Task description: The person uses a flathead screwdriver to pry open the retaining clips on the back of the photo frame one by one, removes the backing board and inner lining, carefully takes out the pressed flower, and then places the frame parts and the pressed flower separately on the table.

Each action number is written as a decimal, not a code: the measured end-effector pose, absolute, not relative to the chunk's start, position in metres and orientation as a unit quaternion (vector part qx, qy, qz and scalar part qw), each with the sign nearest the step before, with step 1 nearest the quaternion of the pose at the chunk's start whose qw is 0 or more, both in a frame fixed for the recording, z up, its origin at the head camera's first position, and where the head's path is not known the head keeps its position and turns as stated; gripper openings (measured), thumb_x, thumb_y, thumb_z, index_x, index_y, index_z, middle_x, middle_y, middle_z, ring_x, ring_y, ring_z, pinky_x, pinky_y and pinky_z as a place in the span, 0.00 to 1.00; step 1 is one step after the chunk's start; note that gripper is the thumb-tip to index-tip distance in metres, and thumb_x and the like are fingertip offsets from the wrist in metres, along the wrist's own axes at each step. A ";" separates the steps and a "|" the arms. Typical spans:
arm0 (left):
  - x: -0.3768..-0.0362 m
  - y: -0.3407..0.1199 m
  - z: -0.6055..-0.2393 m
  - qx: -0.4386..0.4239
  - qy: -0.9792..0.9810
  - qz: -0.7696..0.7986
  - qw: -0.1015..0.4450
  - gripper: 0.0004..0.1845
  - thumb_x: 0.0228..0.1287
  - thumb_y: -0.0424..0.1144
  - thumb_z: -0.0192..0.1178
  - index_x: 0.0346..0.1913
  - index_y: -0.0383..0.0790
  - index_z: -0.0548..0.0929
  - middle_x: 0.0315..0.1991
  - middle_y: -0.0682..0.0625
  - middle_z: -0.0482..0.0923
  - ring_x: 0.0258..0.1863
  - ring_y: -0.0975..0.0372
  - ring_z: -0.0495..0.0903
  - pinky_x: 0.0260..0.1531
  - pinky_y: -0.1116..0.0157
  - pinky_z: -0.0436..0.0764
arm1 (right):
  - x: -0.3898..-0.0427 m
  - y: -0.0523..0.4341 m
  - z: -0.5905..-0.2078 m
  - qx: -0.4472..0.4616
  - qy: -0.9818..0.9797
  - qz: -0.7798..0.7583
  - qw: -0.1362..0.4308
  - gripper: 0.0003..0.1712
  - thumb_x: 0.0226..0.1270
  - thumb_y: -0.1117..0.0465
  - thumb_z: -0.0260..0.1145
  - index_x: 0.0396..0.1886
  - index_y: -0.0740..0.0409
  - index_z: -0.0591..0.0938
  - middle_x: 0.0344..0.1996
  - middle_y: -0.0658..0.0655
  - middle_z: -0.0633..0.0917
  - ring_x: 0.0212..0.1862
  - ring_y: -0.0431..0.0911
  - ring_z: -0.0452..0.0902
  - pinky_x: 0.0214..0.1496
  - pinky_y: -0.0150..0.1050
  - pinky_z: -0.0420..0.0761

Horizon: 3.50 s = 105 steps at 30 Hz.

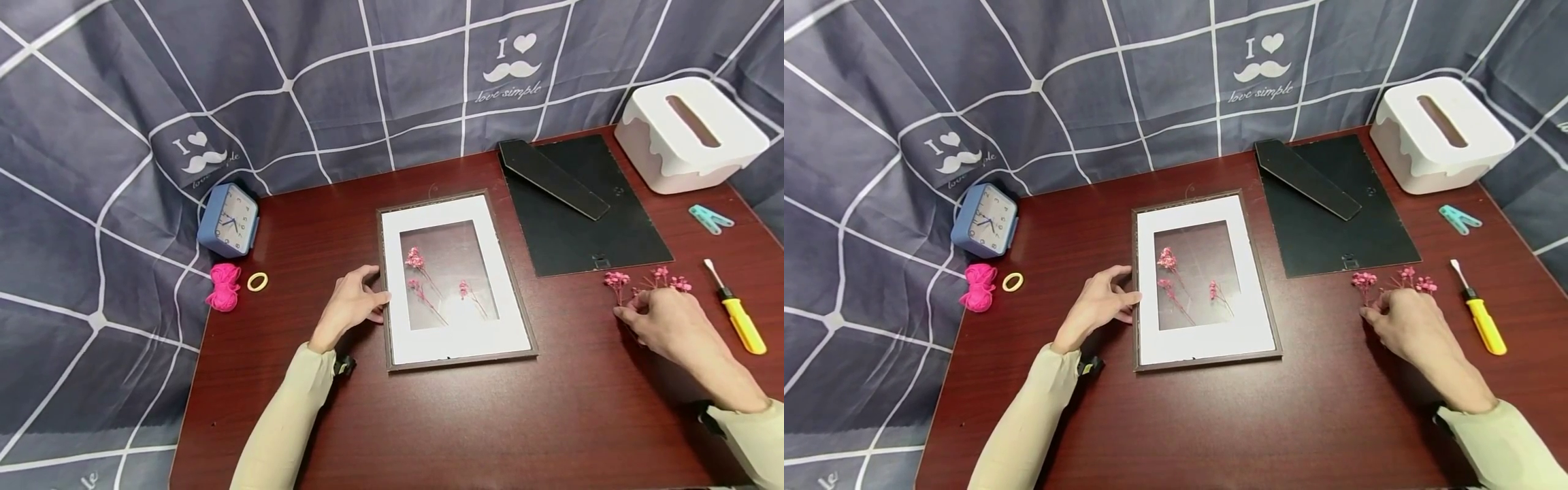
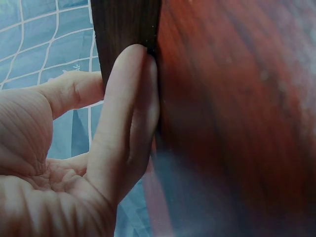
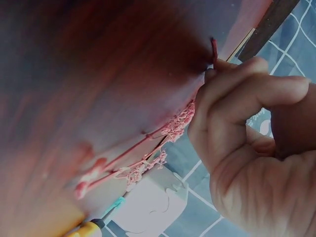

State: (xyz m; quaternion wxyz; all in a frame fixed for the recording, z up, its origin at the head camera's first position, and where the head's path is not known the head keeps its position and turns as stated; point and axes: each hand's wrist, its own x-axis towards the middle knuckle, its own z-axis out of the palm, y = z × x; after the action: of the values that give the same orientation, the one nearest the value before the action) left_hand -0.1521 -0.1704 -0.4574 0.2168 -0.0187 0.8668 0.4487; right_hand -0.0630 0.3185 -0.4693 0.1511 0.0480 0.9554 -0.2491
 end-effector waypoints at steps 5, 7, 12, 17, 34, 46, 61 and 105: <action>-0.152 -0.171 -0.458 -0.017 0.867 0.448 0.217 0.37 0.72 0.35 0.70 0.81 0.39 0.70 0.34 0.42 0.90 0.22 0.56 0.93 0.41 0.60 0.94 | -0.063 0.308 -0.463 0.058 0.963 -0.234 0.122 0.18 0.75 0.58 0.70 0.29 0.68 0.88 0.12 0.50 0.79 0.23 0.47 0.71 0.24 0.38 0.67; -0.152 -0.171 -0.458 -0.016 0.867 0.447 0.218 0.37 0.72 0.35 0.70 0.81 0.39 0.70 0.34 0.42 0.90 0.22 0.56 0.93 0.42 0.61 0.94 | -0.064 0.300 -0.457 0.058 0.966 -0.233 0.099 0.18 0.75 0.58 0.71 0.32 0.70 0.88 0.13 0.50 0.79 0.24 0.48 0.71 0.24 0.39 0.67; -0.152 -0.173 -0.459 -0.016 0.866 0.448 0.221 0.37 0.72 0.35 0.70 0.81 0.39 0.70 0.35 0.41 0.91 0.22 0.56 0.93 0.43 0.60 0.95 | -0.073 0.269 -0.442 0.009 0.967 -0.254 0.032 0.14 0.73 0.60 0.74 0.37 0.71 0.89 0.16 0.52 0.81 0.24 0.47 0.70 0.24 0.37 0.65; -0.154 -0.174 -0.459 -0.019 0.867 0.446 0.220 0.37 0.72 0.36 0.70 0.81 0.39 0.70 0.36 0.41 0.89 0.22 0.57 0.92 0.41 0.61 0.94 | -0.090 0.227 -0.431 -0.054 0.959 -0.280 -0.008 0.12 0.70 0.62 0.76 0.40 0.70 0.90 0.24 0.58 0.88 0.26 0.46 0.73 0.25 0.36 0.68; -0.157 -0.173 -0.459 -0.027 0.862 0.453 0.226 0.38 0.73 0.35 0.71 0.82 0.40 0.70 0.33 0.42 0.87 0.21 0.58 0.92 0.35 0.61 0.94 | -0.167 0.086 -0.424 -0.220 0.929 -0.273 0.118 0.20 0.75 0.65 0.70 0.18 0.57 0.83 0.14 0.47 0.74 0.21 0.39 0.66 0.28 0.33 0.66; -0.159 -0.173 -0.458 -0.021 0.865 0.447 0.227 0.37 0.72 0.35 0.71 0.81 0.40 0.70 0.33 0.41 0.90 0.21 0.57 0.92 0.38 0.61 0.94 | -0.189 0.064 -0.451 -0.220 0.937 -0.219 0.161 0.27 0.69 0.67 0.71 0.14 0.50 0.68 0.15 0.48 0.66 0.21 0.42 0.62 0.23 0.36 0.67; -0.156 -0.174 -0.458 -0.018 0.865 0.449 0.224 0.37 0.72 0.35 0.71 0.81 0.38 0.70 0.32 0.42 0.90 0.21 0.58 0.92 0.44 0.62 0.94 | -0.180 0.050 -0.431 -0.182 0.932 -0.222 0.223 0.18 0.67 0.77 0.63 0.20 0.56 0.78 0.20 0.57 0.84 0.20 0.44 0.78 0.21 0.31 0.75; -0.154 -0.174 -0.460 -0.023 0.859 0.461 0.223 0.37 0.71 0.35 0.71 0.81 0.40 0.71 0.32 0.42 0.88 0.23 0.56 0.93 0.44 0.58 0.95 | -0.094 0.172 -0.404 -0.067 0.927 -0.361 0.074 0.05 0.74 0.64 0.69 0.37 0.60 0.88 0.20 0.50 0.82 0.23 0.42 0.75 0.22 0.33 0.68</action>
State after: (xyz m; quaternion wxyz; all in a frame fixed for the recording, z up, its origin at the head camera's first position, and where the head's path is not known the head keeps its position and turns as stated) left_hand -0.1544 -0.1740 -0.4601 0.2230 -0.0227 0.8588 0.4606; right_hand -0.0943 0.1716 -0.4044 0.0737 -0.0675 0.9271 -0.3612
